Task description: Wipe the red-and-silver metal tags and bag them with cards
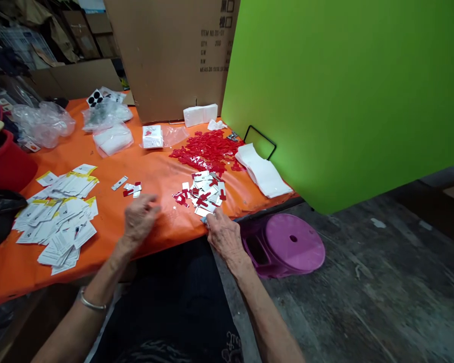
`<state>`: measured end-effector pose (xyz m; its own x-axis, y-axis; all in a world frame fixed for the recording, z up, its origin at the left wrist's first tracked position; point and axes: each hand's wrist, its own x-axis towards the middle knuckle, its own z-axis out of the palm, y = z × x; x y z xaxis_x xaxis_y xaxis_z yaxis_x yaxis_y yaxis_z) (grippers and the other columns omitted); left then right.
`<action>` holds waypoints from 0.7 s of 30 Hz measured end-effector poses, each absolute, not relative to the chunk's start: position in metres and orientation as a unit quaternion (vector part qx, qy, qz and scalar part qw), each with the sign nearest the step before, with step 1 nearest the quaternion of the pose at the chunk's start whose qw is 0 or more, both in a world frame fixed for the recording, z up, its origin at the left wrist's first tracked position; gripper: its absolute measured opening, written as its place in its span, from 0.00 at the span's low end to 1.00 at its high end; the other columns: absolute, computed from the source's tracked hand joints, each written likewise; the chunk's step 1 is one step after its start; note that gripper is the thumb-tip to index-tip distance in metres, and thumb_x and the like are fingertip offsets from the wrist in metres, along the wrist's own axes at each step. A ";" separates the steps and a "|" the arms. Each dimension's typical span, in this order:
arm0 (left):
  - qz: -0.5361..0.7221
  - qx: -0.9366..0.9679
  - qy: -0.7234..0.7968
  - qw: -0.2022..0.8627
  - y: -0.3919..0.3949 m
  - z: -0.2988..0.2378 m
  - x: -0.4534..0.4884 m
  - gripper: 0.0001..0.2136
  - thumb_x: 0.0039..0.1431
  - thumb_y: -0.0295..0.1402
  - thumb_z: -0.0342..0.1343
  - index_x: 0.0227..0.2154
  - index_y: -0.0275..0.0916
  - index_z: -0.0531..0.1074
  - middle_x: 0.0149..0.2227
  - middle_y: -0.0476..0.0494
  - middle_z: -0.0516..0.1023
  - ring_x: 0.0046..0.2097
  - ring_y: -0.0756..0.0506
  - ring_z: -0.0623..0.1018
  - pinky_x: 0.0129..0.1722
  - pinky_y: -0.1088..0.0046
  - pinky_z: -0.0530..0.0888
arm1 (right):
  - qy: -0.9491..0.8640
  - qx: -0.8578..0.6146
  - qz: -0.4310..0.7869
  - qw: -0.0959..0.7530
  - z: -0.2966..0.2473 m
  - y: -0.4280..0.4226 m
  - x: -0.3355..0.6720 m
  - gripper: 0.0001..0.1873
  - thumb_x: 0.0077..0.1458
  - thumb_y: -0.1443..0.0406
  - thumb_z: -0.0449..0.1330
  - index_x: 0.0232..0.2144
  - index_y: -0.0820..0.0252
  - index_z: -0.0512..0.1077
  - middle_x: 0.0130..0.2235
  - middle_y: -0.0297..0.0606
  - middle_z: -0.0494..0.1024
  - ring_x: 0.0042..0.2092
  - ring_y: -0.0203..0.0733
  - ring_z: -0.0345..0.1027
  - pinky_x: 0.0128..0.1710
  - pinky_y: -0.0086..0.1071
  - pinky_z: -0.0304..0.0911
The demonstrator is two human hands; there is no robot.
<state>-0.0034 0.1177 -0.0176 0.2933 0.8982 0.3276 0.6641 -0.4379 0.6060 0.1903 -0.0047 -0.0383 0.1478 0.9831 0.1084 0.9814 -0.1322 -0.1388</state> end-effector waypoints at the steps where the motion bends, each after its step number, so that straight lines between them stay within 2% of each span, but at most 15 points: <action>1: 0.309 0.800 0.462 0.226 0.101 -0.022 0.013 0.10 0.50 0.26 0.53 0.36 0.39 0.72 0.36 0.45 0.76 0.34 0.48 0.75 0.36 0.72 0.71 | -0.669 -0.738 -0.003 0.083 -0.040 -0.005 0.195 0.10 0.53 0.71 0.50 0.34 0.61 0.70 0.38 0.42 0.72 0.36 0.39 0.66 0.26 0.29 0.51; 3: 0.280 0.816 0.436 0.257 0.077 -0.030 0.044 0.11 0.49 0.24 0.52 0.36 0.40 0.71 0.35 0.46 0.75 0.35 0.48 0.74 0.36 0.73 0.71 | -0.707 -0.701 -0.018 0.089 -0.046 -0.005 0.205 0.09 0.52 0.72 0.51 0.33 0.61 0.69 0.38 0.41 0.72 0.35 0.38 0.66 0.25 0.29 0.49; 8: 0.170 0.865 0.429 0.195 0.063 -0.036 0.082 0.10 0.47 0.20 0.52 0.33 0.39 0.69 0.37 0.42 0.74 0.44 0.42 0.71 0.37 0.69 0.69 | -0.743 -0.644 -0.054 0.175 -0.062 -0.008 0.220 0.10 0.48 0.74 0.51 0.33 0.61 0.68 0.34 0.40 0.72 0.34 0.37 0.65 0.25 0.27 0.51; 10: 0.161 0.871 0.423 0.189 0.068 -0.035 0.083 0.10 0.46 0.20 0.51 0.32 0.38 0.69 0.37 0.41 0.74 0.44 0.42 0.71 0.37 0.69 0.69 | -0.738 -0.641 -0.072 0.198 -0.065 -0.007 0.220 0.09 0.48 0.73 0.51 0.32 0.62 0.68 0.33 0.41 0.72 0.32 0.38 0.65 0.25 0.28 0.51; 12: 0.179 0.861 0.415 0.234 0.073 -0.034 0.080 0.09 0.46 0.21 0.52 0.31 0.38 0.69 0.33 0.43 0.74 0.41 0.43 0.72 0.37 0.69 0.69 | -0.730 -0.638 -0.057 0.239 -0.064 -0.006 0.221 0.08 0.48 0.71 0.51 0.30 0.62 0.69 0.31 0.41 0.73 0.30 0.38 0.66 0.25 0.28 0.52; 15: 0.265 0.773 0.428 0.387 0.072 -0.029 0.071 0.09 0.45 0.26 0.56 0.33 0.38 0.70 0.28 0.48 0.73 0.33 0.48 0.73 0.34 0.72 0.69 | -0.640 -0.670 0.057 0.371 -0.054 -0.004 0.217 0.05 0.47 0.67 0.53 0.26 0.61 0.69 0.25 0.37 0.73 0.28 0.39 0.67 0.26 0.29 0.57; 18: 0.381 0.598 0.489 0.508 0.055 -0.021 0.058 0.10 0.46 0.33 0.57 0.33 0.37 0.70 0.28 0.50 0.73 0.28 0.51 0.72 0.28 0.76 0.68 | -0.386 -0.699 0.278 0.534 -0.039 -0.007 0.194 0.07 0.41 0.64 0.59 0.26 0.60 0.68 0.19 0.30 0.69 0.21 0.36 0.64 0.20 0.28 0.58; 21: 0.374 0.475 0.475 0.639 0.030 -0.014 0.047 0.11 0.45 0.37 0.59 0.30 0.35 0.72 0.23 0.52 0.70 0.23 0.53 0.69 0.22 0.78 0.67 | -0.145 -0.625 0.440 0.629 -0.025 -0.013 0.151 0.13 0.34 0.63 0.63 0.26 0.60 0.67 0.16 0.25 0.67 0.16 0.34 0.60 0.14 0.27 0.57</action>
